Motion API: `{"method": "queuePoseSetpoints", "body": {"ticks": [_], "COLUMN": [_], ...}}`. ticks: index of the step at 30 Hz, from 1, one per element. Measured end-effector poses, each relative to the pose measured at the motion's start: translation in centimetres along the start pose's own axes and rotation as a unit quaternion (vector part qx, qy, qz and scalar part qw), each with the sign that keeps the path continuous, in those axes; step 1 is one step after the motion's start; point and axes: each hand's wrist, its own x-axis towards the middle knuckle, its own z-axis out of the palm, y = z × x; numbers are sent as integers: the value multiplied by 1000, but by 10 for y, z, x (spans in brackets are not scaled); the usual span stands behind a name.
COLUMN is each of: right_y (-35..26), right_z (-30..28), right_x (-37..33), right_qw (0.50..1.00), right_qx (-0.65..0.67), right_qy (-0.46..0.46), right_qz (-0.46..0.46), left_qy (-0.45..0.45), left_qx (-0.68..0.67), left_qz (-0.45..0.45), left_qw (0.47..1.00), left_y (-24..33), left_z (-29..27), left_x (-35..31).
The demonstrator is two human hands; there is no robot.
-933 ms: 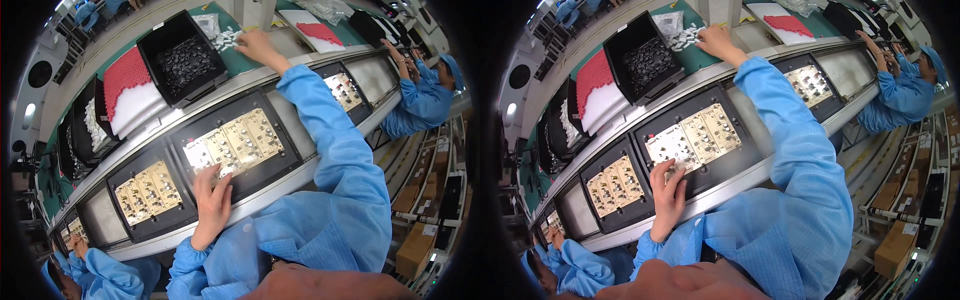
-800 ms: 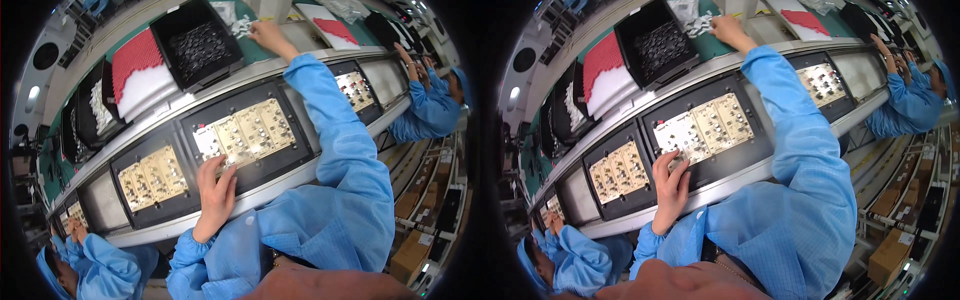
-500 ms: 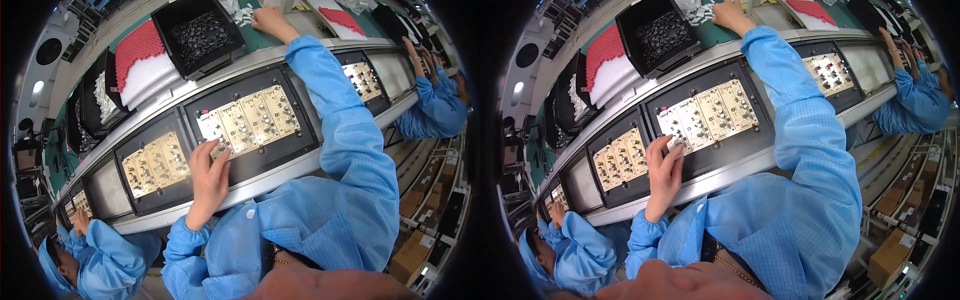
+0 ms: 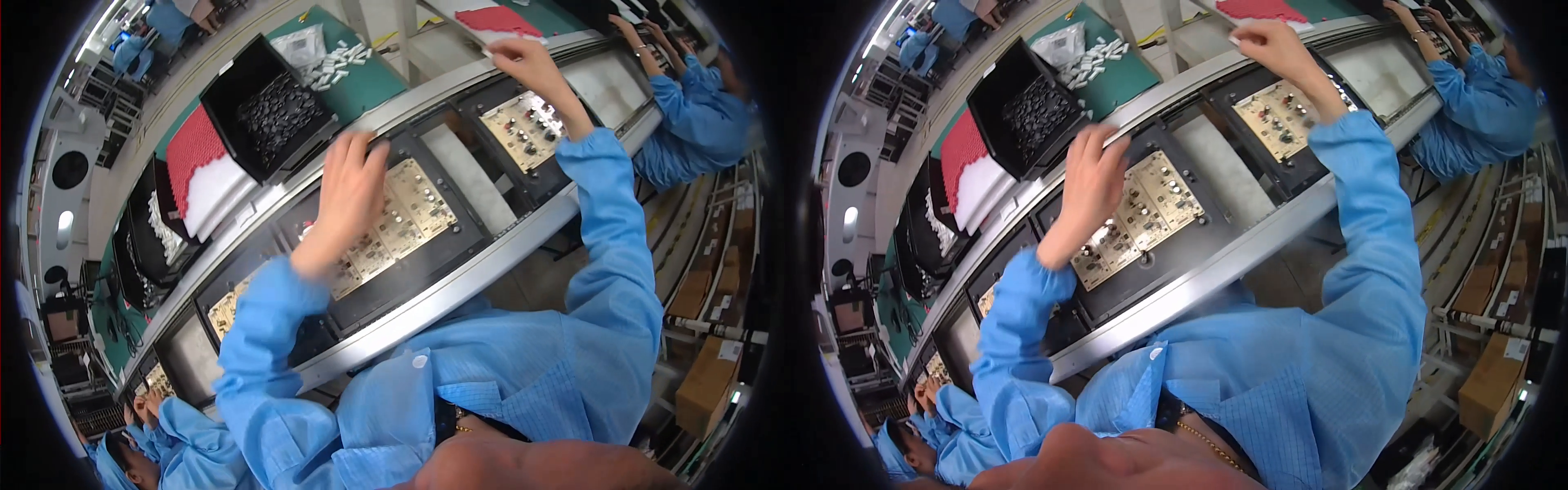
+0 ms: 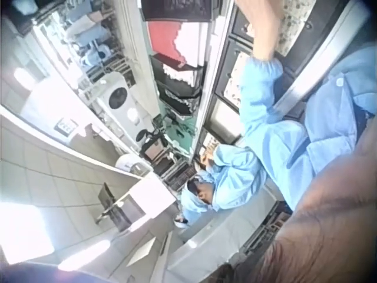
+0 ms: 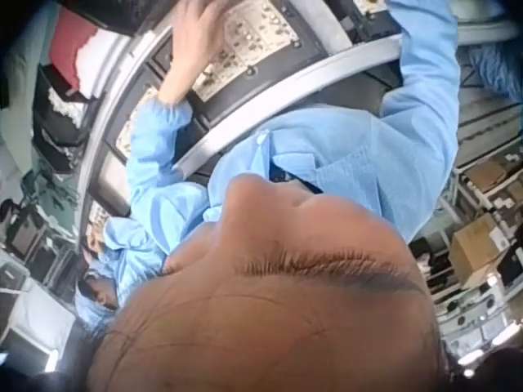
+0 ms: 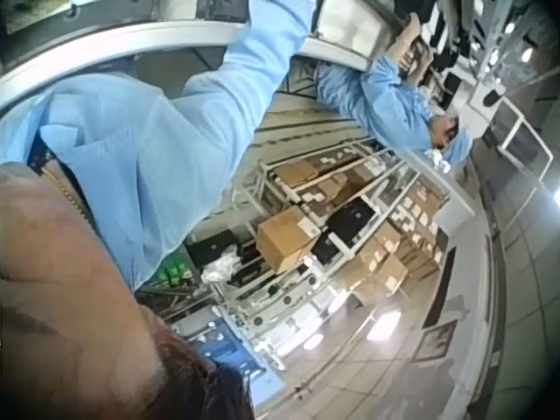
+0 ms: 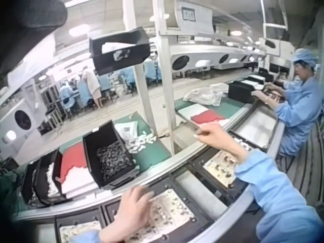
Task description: The person assembles electronic components onto printed circuit boards by hand, taking the components from plastic bins and placing them onto the boards on a conveyor belt.
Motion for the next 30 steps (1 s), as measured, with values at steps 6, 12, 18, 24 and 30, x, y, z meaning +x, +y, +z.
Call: {"method": "queuePoseSetpoints", "body": {"ticks": [6,12,18,24,30], "right_y": [29,69,84,88,95], "right_z": [-49,-73,-52,-36,-34], "right_x": [-65,-91,-76,-65,-70], "right_qw": [982,986,994,976,973], "right_qx": [-72,-152,-112,-191,-212], "right_qy": [62,47,2,-66,-71], "right_qz": [164,51,2,-81,-60], "left_qy": [16,26,62,62,75], "left_qx": [199,261,272,312,320], "left_qz": [-138,-237,-228,-258,-274], "left_qw": [970,936,933,912,904], "left_y": [-90,-132,-154,-155,-154], "left_z": [104,138,140,140,137], "left_x": [122,133,125,125,129]}}
